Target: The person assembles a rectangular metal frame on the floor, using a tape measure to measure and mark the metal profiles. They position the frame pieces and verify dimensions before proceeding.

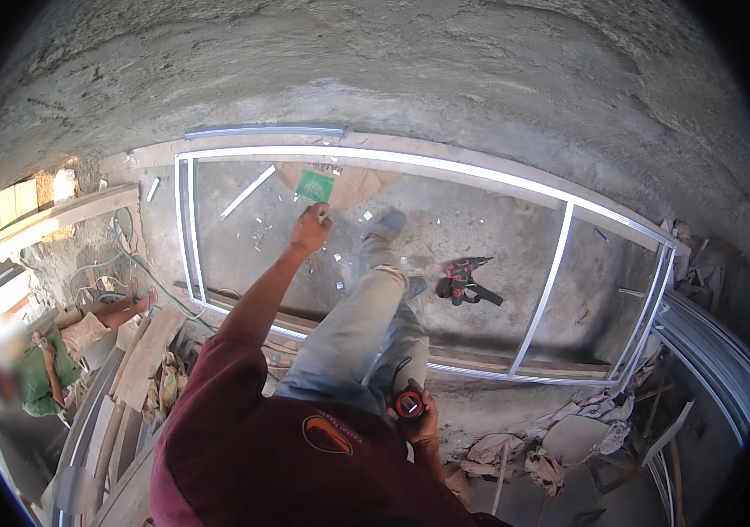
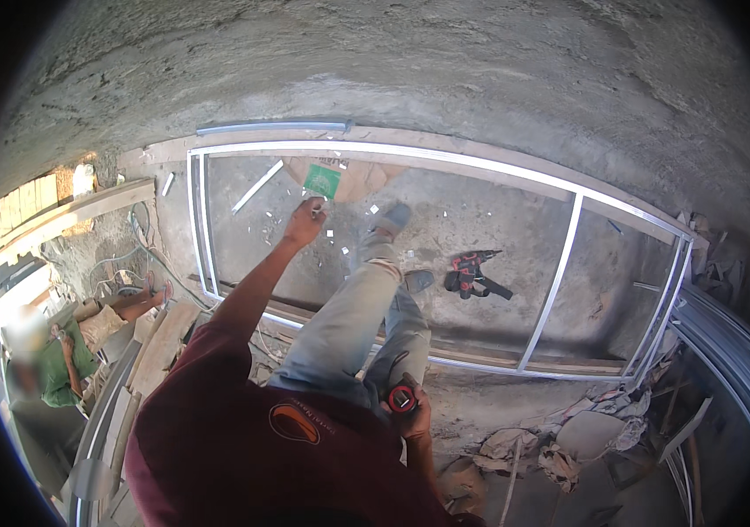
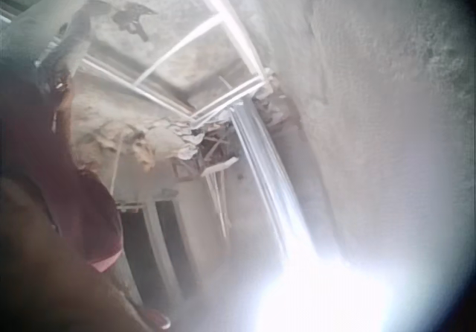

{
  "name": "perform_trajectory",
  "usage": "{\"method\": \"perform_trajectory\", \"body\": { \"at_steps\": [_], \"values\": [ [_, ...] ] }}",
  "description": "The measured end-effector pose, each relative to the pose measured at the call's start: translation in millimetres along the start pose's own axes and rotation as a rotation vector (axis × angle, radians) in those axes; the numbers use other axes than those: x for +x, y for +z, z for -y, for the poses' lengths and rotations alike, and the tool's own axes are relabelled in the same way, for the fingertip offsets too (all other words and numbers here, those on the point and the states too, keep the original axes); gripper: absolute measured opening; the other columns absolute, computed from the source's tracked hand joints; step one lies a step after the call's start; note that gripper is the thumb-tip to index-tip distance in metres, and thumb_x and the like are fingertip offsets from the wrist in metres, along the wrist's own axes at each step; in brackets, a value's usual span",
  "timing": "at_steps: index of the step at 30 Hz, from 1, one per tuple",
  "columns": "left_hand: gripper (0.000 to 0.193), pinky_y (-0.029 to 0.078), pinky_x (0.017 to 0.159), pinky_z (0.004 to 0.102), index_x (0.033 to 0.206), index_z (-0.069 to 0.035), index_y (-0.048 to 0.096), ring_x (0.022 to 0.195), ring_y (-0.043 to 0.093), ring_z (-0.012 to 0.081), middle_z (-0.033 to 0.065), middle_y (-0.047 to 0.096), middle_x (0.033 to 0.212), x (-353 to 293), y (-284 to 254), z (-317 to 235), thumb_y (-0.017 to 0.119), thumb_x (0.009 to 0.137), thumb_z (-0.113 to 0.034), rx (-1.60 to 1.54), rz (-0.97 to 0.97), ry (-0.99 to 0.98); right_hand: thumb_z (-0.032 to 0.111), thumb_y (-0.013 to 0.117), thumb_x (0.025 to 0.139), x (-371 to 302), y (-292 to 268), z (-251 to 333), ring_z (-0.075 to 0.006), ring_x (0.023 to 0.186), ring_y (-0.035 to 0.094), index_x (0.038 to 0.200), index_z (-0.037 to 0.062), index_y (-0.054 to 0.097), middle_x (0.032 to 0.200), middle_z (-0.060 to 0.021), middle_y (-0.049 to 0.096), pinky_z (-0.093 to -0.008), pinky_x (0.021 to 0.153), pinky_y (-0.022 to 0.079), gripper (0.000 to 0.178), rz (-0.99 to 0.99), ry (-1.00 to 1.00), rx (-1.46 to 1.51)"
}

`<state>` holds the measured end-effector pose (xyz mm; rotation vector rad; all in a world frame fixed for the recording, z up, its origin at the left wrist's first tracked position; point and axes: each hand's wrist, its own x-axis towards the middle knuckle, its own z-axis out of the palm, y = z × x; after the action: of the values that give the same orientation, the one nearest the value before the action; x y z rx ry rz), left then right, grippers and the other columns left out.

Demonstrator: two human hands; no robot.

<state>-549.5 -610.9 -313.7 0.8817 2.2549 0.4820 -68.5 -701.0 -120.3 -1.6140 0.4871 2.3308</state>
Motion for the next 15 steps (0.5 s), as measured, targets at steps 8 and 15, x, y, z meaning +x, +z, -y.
{"method": "perform_trajectory", "body": {
  "at_steps": [8,15],
  "values": [
    [0.055,0.044,0.103,0.0512,0.144,-0.017,0.047,0.13,0.049,0.0352,0.0124,0.053,0.141,251,-63,180,0.062,0.091,-0.025,0.736,0.008,-0.004,0.058,0.063,0.087,116,42,-112,-0.0409,0.112,0.062,0.137,0.0095,0.051,0.122,-0.0165,0.065,-0.0583,0.096,0.048,0.071,-0.069,0.248,0.251],
    [0.056,0.044,0.103,0.0486,0.14,-0.02,0.049,0.129,0.049,0.0317,0.0084,0.051,0.139,349,-66,238,0.067,0.088,-0.02,0.886,0.063,0.175,0.06,0.067,0.083,148,62,-195,-0.0411,0.115,0.06,0.14,0.0093,0.05,0.123,-0.0176,0.064,-0.0591,0.1,0.046,0.078,-0.107,0.339,0.36]
  ]
}}
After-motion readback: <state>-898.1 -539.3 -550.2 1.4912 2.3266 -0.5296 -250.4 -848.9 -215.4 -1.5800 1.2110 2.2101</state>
